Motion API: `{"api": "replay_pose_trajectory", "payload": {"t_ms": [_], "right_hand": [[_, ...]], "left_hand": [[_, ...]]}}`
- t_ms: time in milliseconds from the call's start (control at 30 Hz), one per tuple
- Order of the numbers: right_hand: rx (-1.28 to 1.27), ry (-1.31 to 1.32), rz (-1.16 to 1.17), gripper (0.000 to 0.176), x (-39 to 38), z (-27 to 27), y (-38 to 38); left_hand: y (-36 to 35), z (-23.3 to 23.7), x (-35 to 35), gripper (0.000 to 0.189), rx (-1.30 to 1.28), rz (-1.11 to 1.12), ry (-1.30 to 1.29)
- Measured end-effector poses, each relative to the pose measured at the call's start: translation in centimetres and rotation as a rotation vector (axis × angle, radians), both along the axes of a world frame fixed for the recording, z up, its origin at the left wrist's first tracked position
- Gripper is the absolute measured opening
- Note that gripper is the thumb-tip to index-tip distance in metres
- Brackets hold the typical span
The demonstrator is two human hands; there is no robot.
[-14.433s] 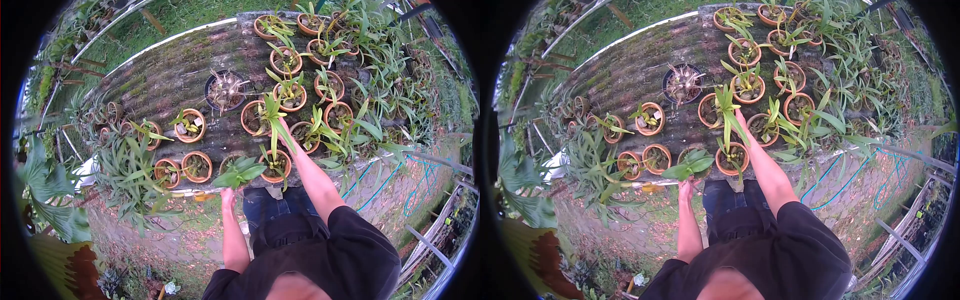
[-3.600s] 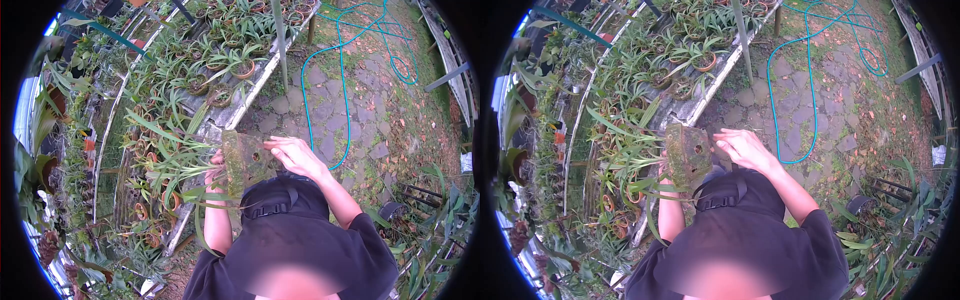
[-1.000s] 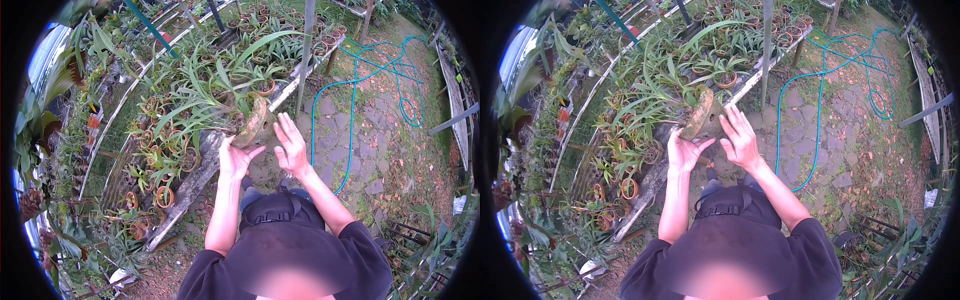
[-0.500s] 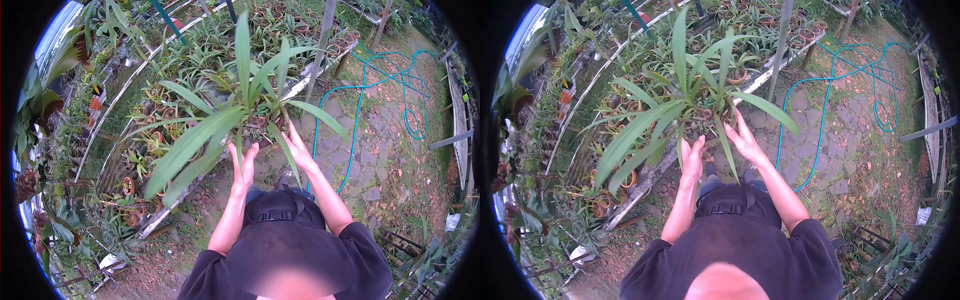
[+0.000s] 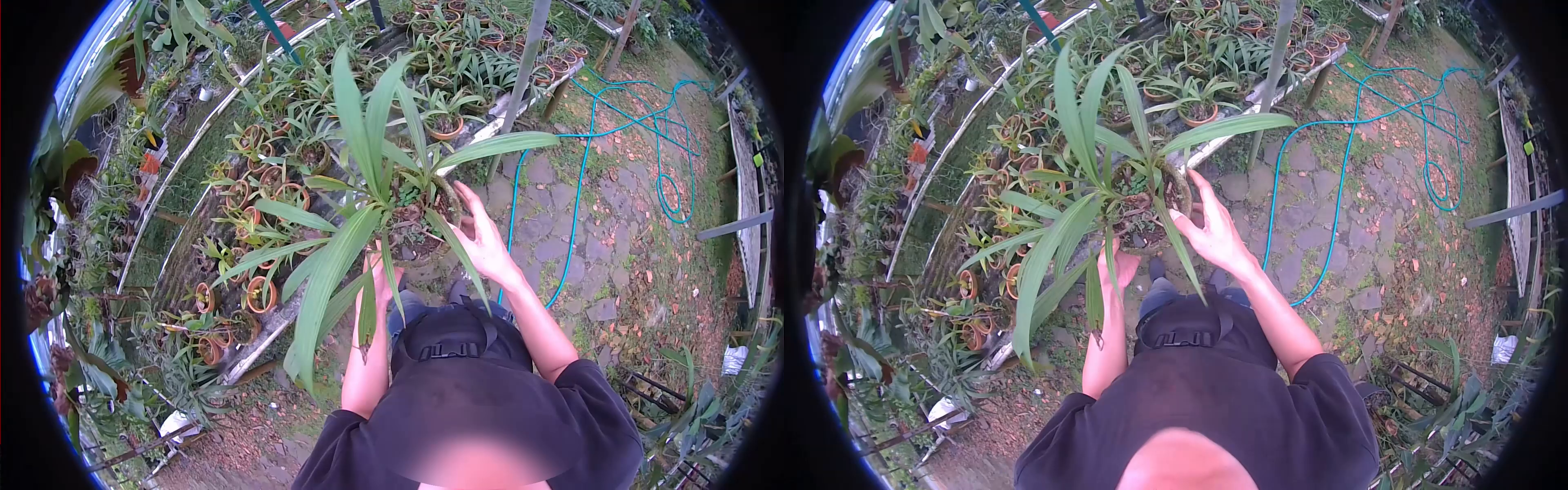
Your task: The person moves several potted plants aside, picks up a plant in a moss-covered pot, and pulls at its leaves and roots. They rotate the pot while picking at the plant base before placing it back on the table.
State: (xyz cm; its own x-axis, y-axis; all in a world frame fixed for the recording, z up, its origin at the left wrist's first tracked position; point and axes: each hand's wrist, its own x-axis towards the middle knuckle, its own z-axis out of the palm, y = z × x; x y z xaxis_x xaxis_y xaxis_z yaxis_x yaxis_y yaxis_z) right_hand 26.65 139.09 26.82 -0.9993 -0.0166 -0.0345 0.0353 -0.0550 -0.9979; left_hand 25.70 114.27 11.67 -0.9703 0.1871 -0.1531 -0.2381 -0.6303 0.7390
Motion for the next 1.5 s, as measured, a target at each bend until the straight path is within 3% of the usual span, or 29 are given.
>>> {"api": "replay_pose_trajectory", "payload": {"t_ms": [33, 100, 167, 267, 333, 400, 467, 500, 567, 800, 900, 1033, 1133, 1233, 1367, 1400, 1500], "right_hand": [[0.131, 0.098, -0.034, 0.071, 0.3, 0.1, 0.0], [0.395, 0.297, -0.097, 0.068, 0.6, 0.3, 0.5], [0.380, 0.259, -0.080, 0.057, 0.6, 1.1, 1.0], [0.392, 0.179, -0.080, 0.042, 0.5, 2.7, 0.9], [0.518, 0.307, 0.037, 0.040, -0.3, 2.0, 0.8], [0.593, 0.338, 0.082, 0.037, -0.5, 2.0, 0.6], [0.644, 0.310, 0.087, 0.032, -1.0, 1.9, 0.4], [0.683, 0.314, 0.105, 0.031, -1.3, 1.7, 0.5], [0.665, 0.331, 0.059, 0.027, -1.3, 1.7, 0.2], [0.522, 0.328, -0.105, 0.018, -1.0, 0.8, 0.2], [0.262, 0.094, -0.194, 0.014, -0.6, 0.7, 0.8], [0.204, 0.133, -0.124, 0.016, -0.6, 1.1, 1.6], [0.577, 0.548, -0.243, 0.018, -0.9, 0.9, 1.3], [0.762, 0.671, -0.213, 0.019, -0.8, 1.3, 1.4], [0.629, 0.445, 0.044, 0.013, -0.6, 1.8, 1.6], [0.591, 0.499, 0.061, 0.013, -0.7, 1.8, 1.8], [0.579, 0.311, 0.112, 0.014, -0.5, 2.0, 2.0]], "left_hand": [[0.0, -0.4, 0.0, 0.064, 0.125, -0.008, -0.053], [0.6, 0.7, 0.0, 0.065, 0.131, -0.028, 0.016], [-0.9, -0.5, 0.5, 0.059, -0.014, -0.075, -0.106], [1.1, 5.3, 1.6, 0.063, 0.012, -0.065, -0.091], [2.3, 8.9, 2.2, 0.067, 0.028, -0.058, -0.082], [2.0, 7.8, 1.5, 0.081, 0.067, -0.108, 0.068], [2.5, 8.9, 1.6, 0.085, -0.027, -0.062, 0.017], [2.8, 9.1, 1.5, 0.076, -0.075, -0.034, 0.039], [3.5, 9.0, 1.2, 0.048, -0.171, 0.024, 0.127], [2.9, 7.8, 1.4, 0.048, -0.113, 0.009, 0.055], [2.7, 7.2, 1.8, 0.048, -0.084, -0.026, 0.021], [2.9, 6.7, 2.0, 0.049, -0.071, -0.051, 0.003], [2.9, 6.2, 2.0, 0.050, -0.064, -0.062, -0.006], [2.9, 6.0, 2.1, 0.050, -0.052, -0.074, -0.017], [2.7, 5.8, 2.3, 0.051, -0.032, -0.083, -0.041], [2.7, 5.8, 2.3, 0.051, -0.025, -0.085, -0.042], [2.5, 5.5, 2.4, 0.052, -0.019, -0.086, -0.050]]}}
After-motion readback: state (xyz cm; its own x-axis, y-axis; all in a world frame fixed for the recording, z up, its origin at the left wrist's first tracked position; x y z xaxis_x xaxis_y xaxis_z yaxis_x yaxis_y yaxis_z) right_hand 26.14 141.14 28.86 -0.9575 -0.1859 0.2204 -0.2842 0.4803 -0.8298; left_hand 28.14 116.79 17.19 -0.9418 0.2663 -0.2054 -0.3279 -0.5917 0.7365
